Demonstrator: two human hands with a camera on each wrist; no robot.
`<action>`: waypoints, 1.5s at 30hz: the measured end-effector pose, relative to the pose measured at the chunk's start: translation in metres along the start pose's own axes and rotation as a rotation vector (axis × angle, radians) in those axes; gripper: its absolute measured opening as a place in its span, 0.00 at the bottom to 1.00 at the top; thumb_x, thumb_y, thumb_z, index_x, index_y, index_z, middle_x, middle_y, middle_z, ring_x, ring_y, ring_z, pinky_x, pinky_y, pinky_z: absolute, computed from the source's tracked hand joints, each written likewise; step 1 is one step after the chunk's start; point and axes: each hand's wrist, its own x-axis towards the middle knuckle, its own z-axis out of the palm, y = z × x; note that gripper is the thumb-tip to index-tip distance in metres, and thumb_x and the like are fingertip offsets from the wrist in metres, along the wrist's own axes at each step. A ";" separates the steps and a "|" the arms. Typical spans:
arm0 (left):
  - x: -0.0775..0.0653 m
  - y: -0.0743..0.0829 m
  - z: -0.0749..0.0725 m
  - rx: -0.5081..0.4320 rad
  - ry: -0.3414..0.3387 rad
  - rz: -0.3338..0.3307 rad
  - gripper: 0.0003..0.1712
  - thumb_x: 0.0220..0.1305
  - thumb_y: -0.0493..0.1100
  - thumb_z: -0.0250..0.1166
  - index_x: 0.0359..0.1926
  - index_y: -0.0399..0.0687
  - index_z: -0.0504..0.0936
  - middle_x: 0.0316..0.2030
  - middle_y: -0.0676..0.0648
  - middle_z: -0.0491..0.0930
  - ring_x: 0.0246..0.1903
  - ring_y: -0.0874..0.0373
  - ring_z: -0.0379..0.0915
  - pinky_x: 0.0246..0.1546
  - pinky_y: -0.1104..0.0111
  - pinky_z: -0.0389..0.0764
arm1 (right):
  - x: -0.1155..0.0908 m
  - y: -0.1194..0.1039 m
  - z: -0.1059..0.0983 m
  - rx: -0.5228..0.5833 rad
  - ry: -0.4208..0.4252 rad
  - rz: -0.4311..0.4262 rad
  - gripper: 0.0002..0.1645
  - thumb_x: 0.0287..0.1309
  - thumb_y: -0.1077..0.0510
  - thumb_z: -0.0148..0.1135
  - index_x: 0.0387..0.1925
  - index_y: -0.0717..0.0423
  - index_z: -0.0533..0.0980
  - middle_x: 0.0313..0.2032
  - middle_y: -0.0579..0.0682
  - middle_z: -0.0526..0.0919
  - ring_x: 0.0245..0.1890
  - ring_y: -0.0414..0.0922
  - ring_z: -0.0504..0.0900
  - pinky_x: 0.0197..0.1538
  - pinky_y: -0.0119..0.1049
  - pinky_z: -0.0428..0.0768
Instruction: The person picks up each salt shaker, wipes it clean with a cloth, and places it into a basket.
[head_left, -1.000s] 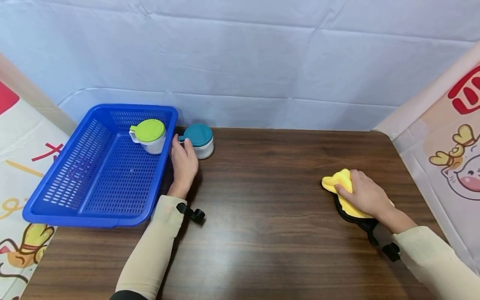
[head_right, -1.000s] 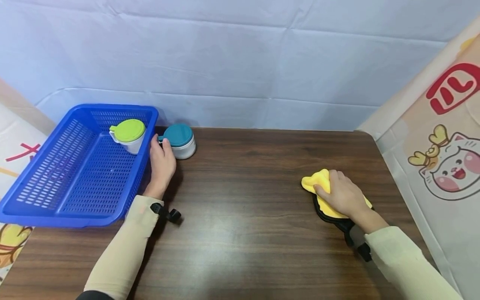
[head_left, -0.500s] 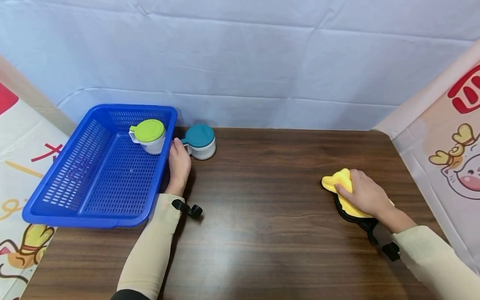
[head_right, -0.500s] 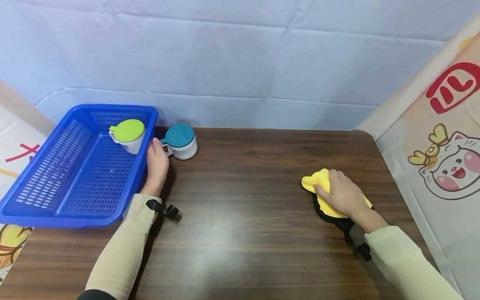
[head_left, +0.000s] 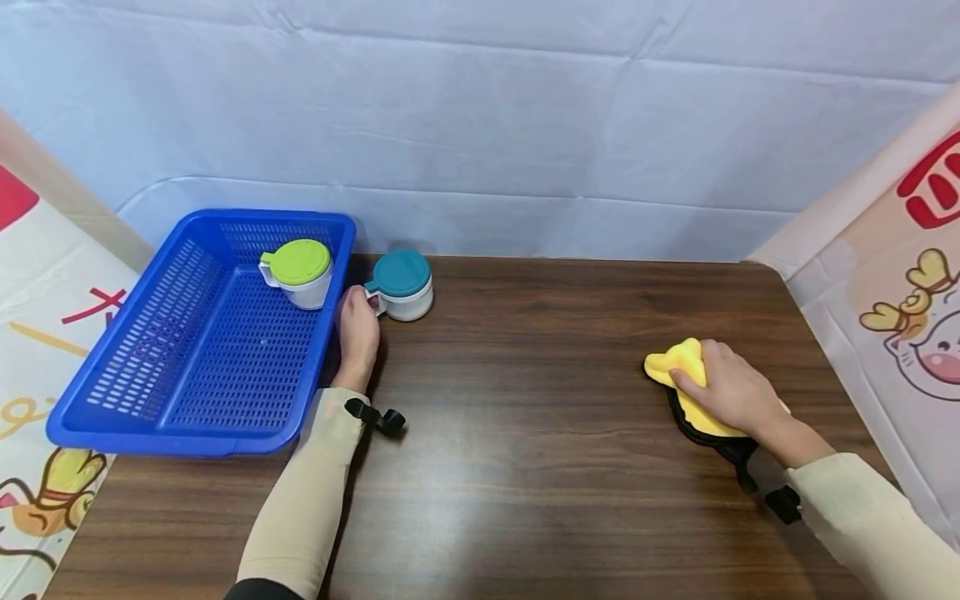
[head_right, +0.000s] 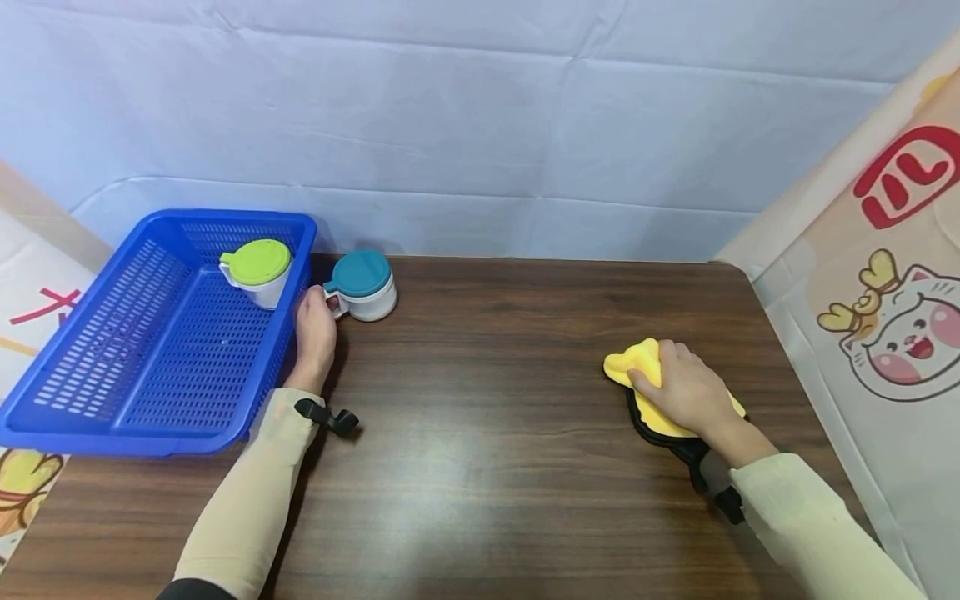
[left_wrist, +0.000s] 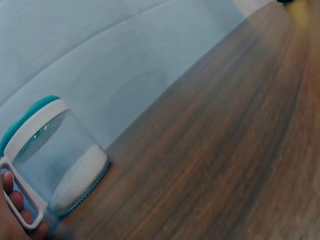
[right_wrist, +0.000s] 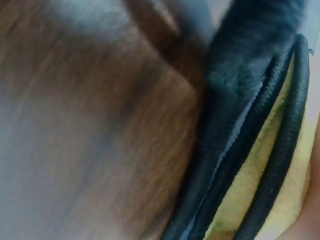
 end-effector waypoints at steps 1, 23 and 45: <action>0.000 0.000 0.000 0.007 -0.004 0.002 0.17 0.74 0.45 0.41 0.30 0.43 0.70 0.29 0.47 0.65 0.32 0.50 0.61 0.37 0.66 0.59 | 0.000 0.000 0.000 0.002 -0.001 0.001 0.33 0.73 0.38 0.51 0.46 0.68 0.64 0.30 0.56 0.66 0.24 0.48 0.66 0.24 0.38 0.65; 0.007 -0.008 -0.004 0.010 -0.049 0.025 0.17 0.73 0.47 0.40 0.26 0.48 0.64 0.26 0.49 0.64 0.27 0.52 0.58 0.32 0.66 0.57 | -0.001 -0.004 -0.001 0.000 0.005 -0.007 0.33 0.73 0.38 0.51 0.47 0.69 0.64 0.30 0.56 0.66 0.23 0.48 0.66 0.24 0.38 0.65; 0.008 -0.010 -0.002 -0.006 -0.055 -0.012 0.17 0.72 0.47 0.41 0.25 0.49 0.64 0.24 0.50 0.63 0.28 0.51 0.60 0.34 0.65 0.58 | -0.012 -0.016 -0.001 -0.160 0.228 0.075 0.48 0.66 0.34 0.58 0.60 0.78 0.67 0.46 0.79 0.72 0.42 0.75 0.74 0.34 0.67 0.72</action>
